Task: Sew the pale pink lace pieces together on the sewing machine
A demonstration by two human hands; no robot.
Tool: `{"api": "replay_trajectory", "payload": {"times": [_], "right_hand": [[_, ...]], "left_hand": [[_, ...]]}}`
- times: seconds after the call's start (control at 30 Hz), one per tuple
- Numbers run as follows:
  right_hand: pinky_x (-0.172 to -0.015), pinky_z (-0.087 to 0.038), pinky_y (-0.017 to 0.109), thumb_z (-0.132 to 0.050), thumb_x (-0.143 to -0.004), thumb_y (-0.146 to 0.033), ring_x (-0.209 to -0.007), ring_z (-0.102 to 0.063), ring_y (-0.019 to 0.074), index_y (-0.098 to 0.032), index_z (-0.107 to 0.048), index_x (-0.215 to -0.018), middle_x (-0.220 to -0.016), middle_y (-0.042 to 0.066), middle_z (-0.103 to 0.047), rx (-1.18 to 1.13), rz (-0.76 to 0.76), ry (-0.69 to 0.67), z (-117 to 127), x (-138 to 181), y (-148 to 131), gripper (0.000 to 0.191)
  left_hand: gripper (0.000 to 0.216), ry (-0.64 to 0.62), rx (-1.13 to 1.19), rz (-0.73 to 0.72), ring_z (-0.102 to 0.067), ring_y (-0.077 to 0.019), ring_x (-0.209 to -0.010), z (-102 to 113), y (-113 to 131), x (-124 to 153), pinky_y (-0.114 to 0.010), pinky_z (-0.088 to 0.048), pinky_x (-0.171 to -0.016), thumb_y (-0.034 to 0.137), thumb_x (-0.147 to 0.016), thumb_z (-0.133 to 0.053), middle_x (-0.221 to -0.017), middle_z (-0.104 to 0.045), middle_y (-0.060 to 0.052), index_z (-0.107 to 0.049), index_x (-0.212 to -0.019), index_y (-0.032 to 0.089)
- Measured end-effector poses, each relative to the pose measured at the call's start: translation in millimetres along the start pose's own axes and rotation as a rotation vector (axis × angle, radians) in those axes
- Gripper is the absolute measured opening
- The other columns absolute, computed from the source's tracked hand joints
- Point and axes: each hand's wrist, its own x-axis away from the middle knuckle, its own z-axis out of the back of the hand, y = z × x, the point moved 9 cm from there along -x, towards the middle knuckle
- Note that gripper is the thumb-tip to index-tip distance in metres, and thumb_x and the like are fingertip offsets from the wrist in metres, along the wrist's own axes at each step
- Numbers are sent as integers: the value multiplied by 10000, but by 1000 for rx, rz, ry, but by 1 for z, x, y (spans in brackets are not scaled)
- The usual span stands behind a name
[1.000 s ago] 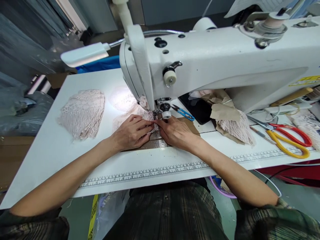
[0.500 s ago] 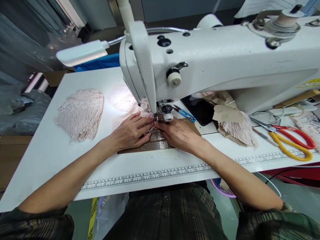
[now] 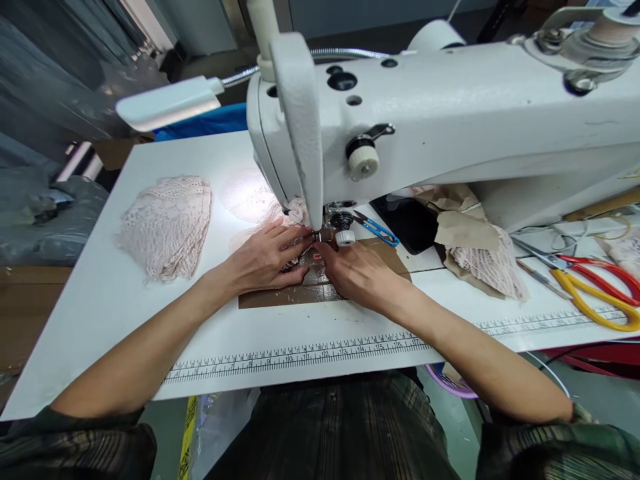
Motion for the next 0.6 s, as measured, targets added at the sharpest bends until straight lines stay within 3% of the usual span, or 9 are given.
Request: {"api": "replay_trajectory", "payload": {"times": [0.1, 0.17, 0.3, 0.5, 0.6], "right_hand": [[-598, -448, 309, -420, -946, -303, -735, -604, 210, -186, -628, -1211, -1082, 140, -655, -246, 28, 39, 2, 1, 15, 357], [-663, -485, 309, -405, -970, -392, -740, -619, 194, -179, -666, -1063, -946, 98, -678, -465, 11, 40, 1, -1, 30, 350], [-501, -458, 271, -398, -951, -566, -494, -558, 144, -163, -632, -793, -607, 24, -595, -767, -212, 23, -10, -4, 64, 492], [-509, -412, 272, -578, -866, -540, -567, -532, 150, -195, -558, -726, -628, 11, -566, -724, -223, 79, -8, -3, 62, 372], [-551, -426, 295, -566, -868, -459, -609, -521, 168, -206, -518, -669, -637, 19, -551, -651, -249, 168, -7, 0, 66, 325]], "left_hand": [[408, -10, -4, 12, -604, -275, -1057, 0, -2, -1, -475, -459, -966, 399, -943, -493, -1233, -602, -163, -596, -1208, 106], [426, -13, -11, 15, -600, -278, -1057, 0, -3, 0, -473, -459, -959, 418, -943, -489, -1227, -602, -163, -589, -1217, 108], [457, 3, -4, 37, -591, -277, -1068, -1, -7, 1, -480, -447, -969, 454, -938, -493, -1229, -600, -151, -562, -1252, 128], [472, 13, 3, 62, -588, -274, -1072, -3, -9, 3, -493, -426, -998, 474, -927, -498, -1217, -608, -140, -560, -1250, 136], [460, 31, 23, 77, -588, -276, -1072, -1, -11, 3, -501, -428, -998, 438, -932, -485, -1215, -613, -155, -564, -1248, 113]]}}
